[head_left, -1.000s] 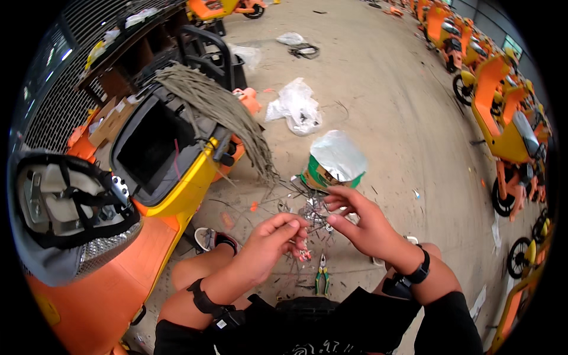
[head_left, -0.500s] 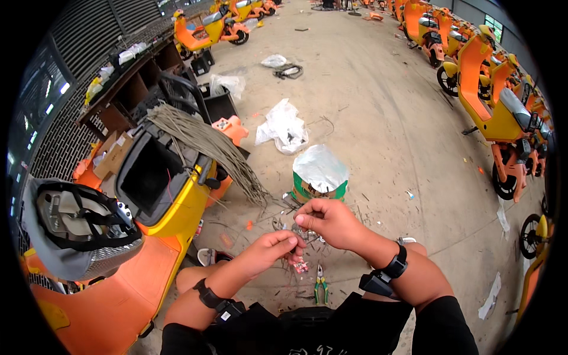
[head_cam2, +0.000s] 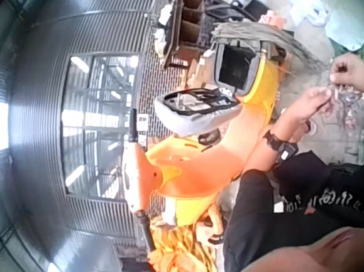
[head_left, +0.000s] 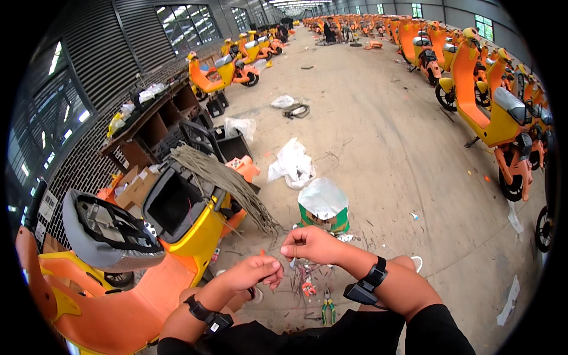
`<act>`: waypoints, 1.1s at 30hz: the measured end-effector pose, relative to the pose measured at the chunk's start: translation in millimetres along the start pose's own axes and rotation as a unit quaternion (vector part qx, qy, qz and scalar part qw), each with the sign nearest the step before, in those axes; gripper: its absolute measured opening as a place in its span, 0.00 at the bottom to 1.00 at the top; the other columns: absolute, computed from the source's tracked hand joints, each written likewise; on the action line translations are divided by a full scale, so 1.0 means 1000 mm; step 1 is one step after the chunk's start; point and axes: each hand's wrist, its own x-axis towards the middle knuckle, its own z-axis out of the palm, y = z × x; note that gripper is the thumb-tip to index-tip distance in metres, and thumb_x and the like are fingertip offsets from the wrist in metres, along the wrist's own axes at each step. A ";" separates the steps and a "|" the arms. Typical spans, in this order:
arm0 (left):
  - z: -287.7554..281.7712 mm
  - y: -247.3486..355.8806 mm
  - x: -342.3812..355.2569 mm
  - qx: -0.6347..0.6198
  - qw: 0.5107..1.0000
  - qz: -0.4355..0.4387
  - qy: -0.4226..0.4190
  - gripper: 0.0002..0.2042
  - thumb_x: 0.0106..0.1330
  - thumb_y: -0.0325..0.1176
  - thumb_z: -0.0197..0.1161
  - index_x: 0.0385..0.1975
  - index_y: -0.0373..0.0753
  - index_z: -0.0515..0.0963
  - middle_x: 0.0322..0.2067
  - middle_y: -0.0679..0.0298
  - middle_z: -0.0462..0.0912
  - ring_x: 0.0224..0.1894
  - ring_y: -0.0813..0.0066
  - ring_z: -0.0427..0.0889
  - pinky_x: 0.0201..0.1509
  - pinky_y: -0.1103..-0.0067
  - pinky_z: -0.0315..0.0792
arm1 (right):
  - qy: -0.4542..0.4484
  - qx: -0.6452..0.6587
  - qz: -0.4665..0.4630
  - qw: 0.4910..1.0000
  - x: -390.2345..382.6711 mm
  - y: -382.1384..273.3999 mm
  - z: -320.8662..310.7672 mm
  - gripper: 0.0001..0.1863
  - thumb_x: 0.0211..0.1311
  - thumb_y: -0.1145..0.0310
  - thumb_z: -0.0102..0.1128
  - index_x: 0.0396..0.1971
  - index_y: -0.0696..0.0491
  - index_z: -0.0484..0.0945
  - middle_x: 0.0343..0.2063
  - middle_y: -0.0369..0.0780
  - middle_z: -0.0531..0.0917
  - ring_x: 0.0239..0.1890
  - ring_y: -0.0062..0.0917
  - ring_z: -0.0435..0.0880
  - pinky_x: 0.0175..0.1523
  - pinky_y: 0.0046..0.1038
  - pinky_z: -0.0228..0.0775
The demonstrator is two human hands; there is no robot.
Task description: The person sits on the floor and uses wire cutters to trim and strip a bundle of wires from a scooter's harness, then twists the exposed wire ends together by hand.
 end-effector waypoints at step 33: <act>-0.030 -0.058 0.062 -0.139 0.950 0.111 0.258 0.23 0.80 0.45 0.39 0.68 0.40 0.65 0.37 0.71 0.67 0.44 0.80 0.67 0.54 0.80 0.66 | 0.137 0.012 0.078 0.987 0.034 0.049 0.045 0.25 0.69 0.61 0.62 0.56 0.62 0.67 0.36 0.41 0.82 0.39 0.23 0.84 0.43 0.26 0.77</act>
